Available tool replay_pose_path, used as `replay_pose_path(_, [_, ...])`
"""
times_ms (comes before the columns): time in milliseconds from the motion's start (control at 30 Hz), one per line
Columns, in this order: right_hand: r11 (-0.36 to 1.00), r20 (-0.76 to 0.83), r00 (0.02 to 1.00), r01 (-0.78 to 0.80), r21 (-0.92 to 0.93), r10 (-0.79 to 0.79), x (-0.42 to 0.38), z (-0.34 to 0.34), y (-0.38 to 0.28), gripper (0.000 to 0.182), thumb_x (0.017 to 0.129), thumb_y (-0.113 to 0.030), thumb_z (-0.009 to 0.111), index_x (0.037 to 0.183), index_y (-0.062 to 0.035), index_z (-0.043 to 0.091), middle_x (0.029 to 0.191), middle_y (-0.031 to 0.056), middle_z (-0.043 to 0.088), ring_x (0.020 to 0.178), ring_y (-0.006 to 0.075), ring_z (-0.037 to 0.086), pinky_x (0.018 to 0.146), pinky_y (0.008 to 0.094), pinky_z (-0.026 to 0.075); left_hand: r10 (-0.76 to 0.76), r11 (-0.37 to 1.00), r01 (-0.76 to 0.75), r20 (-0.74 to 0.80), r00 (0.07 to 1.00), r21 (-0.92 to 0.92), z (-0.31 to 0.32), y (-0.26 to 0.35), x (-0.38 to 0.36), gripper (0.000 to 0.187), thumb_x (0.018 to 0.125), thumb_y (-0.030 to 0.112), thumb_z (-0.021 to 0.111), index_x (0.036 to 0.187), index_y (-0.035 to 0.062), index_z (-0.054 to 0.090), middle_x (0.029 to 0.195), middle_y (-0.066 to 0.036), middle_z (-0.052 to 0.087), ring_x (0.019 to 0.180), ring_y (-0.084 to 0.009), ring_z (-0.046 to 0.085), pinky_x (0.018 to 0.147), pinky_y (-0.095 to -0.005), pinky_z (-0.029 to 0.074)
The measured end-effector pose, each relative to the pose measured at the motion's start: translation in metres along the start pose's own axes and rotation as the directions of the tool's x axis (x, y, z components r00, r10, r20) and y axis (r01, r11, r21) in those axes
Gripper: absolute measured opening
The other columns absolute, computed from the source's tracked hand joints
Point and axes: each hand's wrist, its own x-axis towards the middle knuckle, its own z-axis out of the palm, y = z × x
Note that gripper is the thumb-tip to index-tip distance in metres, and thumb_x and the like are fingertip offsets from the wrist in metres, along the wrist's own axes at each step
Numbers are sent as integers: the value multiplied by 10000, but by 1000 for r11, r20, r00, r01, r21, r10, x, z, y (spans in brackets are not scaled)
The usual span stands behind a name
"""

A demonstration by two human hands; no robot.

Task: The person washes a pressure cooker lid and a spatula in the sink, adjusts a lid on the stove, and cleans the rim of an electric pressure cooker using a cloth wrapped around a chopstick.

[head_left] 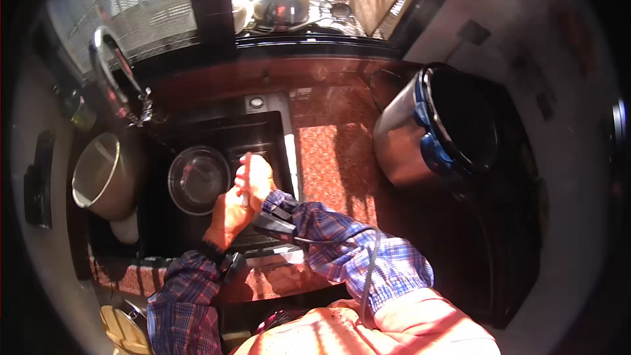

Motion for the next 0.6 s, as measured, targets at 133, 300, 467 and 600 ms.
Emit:
replay_pose_path(133, [704,587,798,494,-510,-134,-22,-7,-36,389,966,-380,575,1174,-53,538,955,35,592,801,150,586,747,335,494,-164,635,32,-94,982,-772,15,-4,-4,310,865,180,670,1130,54,572,959,-86,651,841,-203,650,671,-349,519])
replay_pose_path(300, [407,668,744,603,-687,25,-19,-55,-80,197,951,-148,611,1094,-18,647,1038,55,642,923,176,642,843,334,517,-225,320,166,95,970,-933,-49,33,-30,505,907,193,668,1334,62,432,1116,-79,603,932,-129,603,755,-309,535])
replay_pose_path(467, [843,491,864,345,-413,-113,-58,-35,-74,204,949,-100,608,1137,-22,630,1024,57,677,906,184,667,756,301,550,-256,158,-45,-85,963,-986,-34,32,-30,333,894,99,675,1182,21,526,1041,-54,606,936,-110,589,745,-293,522])
replay_pose_path(600, [590,606,786,547,-594,-118,-76,-29,-80,182,930,-116,643,1095,-47,611,969,4,661,791,77,601,629,222,473,-487,183,-180,-248,837,-967,-31,30,-32,279,891,123,698,1093,-10,559,1051,-52,616,972,-103,578,794,-278,506])
